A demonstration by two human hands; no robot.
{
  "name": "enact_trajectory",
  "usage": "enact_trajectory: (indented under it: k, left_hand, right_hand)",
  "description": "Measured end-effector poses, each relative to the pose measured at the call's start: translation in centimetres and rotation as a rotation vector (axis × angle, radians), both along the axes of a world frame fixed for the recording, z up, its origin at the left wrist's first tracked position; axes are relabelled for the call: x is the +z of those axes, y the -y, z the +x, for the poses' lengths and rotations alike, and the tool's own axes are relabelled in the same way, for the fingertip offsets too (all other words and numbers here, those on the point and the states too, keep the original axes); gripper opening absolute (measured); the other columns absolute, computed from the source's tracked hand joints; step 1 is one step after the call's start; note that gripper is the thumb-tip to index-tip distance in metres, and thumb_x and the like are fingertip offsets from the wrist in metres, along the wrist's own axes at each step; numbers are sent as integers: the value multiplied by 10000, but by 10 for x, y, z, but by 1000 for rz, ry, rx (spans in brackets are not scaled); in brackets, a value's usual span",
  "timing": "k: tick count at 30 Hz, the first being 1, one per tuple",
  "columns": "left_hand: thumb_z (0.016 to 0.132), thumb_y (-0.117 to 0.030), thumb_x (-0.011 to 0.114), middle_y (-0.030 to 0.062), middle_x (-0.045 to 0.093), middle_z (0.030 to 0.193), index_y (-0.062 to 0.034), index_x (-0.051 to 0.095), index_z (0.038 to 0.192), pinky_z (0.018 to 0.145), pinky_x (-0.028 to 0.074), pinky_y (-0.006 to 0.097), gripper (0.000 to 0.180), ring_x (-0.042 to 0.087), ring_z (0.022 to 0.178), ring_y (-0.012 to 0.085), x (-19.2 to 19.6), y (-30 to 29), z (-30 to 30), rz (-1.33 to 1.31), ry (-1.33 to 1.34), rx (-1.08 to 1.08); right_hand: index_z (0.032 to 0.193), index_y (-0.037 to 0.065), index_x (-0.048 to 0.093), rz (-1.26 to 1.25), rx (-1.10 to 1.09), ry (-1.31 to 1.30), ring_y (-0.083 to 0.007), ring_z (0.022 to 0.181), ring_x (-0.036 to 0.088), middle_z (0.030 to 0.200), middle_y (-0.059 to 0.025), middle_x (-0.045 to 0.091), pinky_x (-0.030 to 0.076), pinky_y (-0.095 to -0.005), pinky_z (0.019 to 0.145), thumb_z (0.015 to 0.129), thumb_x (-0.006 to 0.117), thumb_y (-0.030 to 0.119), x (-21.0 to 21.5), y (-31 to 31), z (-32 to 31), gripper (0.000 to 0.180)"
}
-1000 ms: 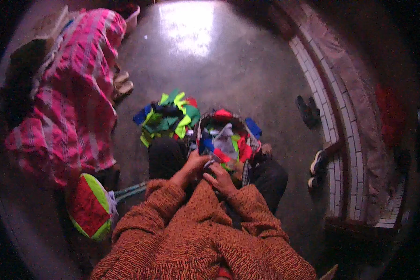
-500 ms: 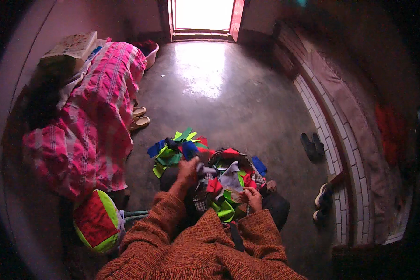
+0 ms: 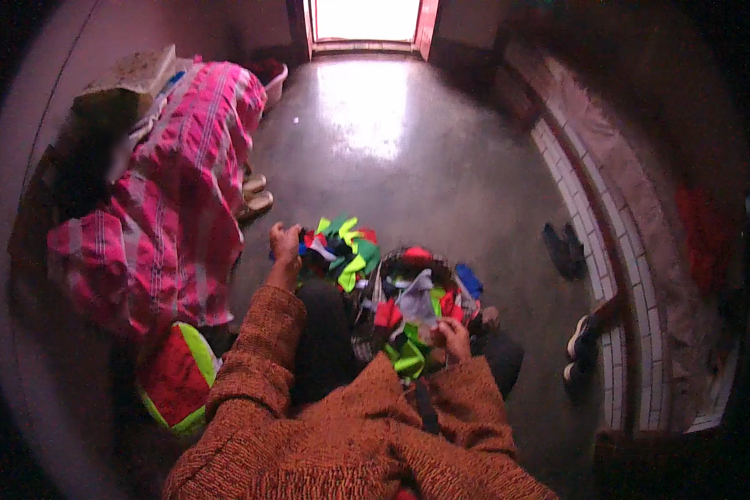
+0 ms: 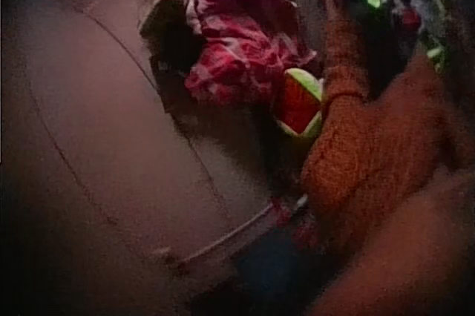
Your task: The person sits on the floor and sorts through a pile of colorful fabric scraps. They pick up individual pieces, unfold them, and place them into a checkered bag or onto a separate pile on the floor.
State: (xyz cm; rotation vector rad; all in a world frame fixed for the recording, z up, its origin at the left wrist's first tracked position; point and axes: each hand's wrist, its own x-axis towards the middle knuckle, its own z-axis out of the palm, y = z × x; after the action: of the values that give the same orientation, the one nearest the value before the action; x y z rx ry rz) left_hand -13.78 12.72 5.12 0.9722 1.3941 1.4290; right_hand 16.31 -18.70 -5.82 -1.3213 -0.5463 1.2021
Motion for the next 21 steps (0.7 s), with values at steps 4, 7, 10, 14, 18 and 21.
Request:
enact_trajectory:
  k: [4,7,10,14,18,21]
  left_hand:
    - [784,-78,581,92,591,900,-2,520,1020,684,488,294,255,585,796,174,16,49,18,-26,-69,-148]
    - [831,-83,559,100,606,910,-13,535,965,675,501,292,153,609,810,183,33,93,29,-77,262,-343]
    - [832,-100,566,125,621,883,-7,539,952,685,512,287,154,621,818,200,34,127,38,-61,258,-517]
    - [831,-135,577,93,625,870,-8,549,958,705,501,285,182,612,780,166,17,133,52,-71,227,-711]
    - [837,-165,572,87,623,920,-23,548,990,719,481,279,210,610,824,161,14,127,60,-224,177,-836]
    - [837,-174,576,69,629,879,-21,559,973,693,470,266,206,604,785,140,11,123,72,-255,223,-835]
  right_hand:
    - [901,22,561,-9,-36,-34,-127,669,566,775,-41,597,467,-260,592,867,535,150,-3,0,-2,135]
    - [963,18,571,-77,0,71,-116,647,547,788,-42,596,461,-262,578,859,537,127,-16,-1,-4,155]
    - [1008,31,562,-215,-10,36,-129,728,619,813,-57,626,474,-230,561,870,535,147,6,3,-16,182]
    - [1015,12,555,-247,14,67,-122,721,600,871,-70,614,482,-226,564,842,569,142,-10,-6,-16,217]
    - [1019,17,557,-301,-20,253,-136,752,562,858,-50,577,479,-243,610,752,623,129,-22,-29,-18,297]
    - [1007,14,560,-192,-125,614,-207,816,557,891,-93,567,471,-311,721,686,660,162,-65,-42,-5,367]
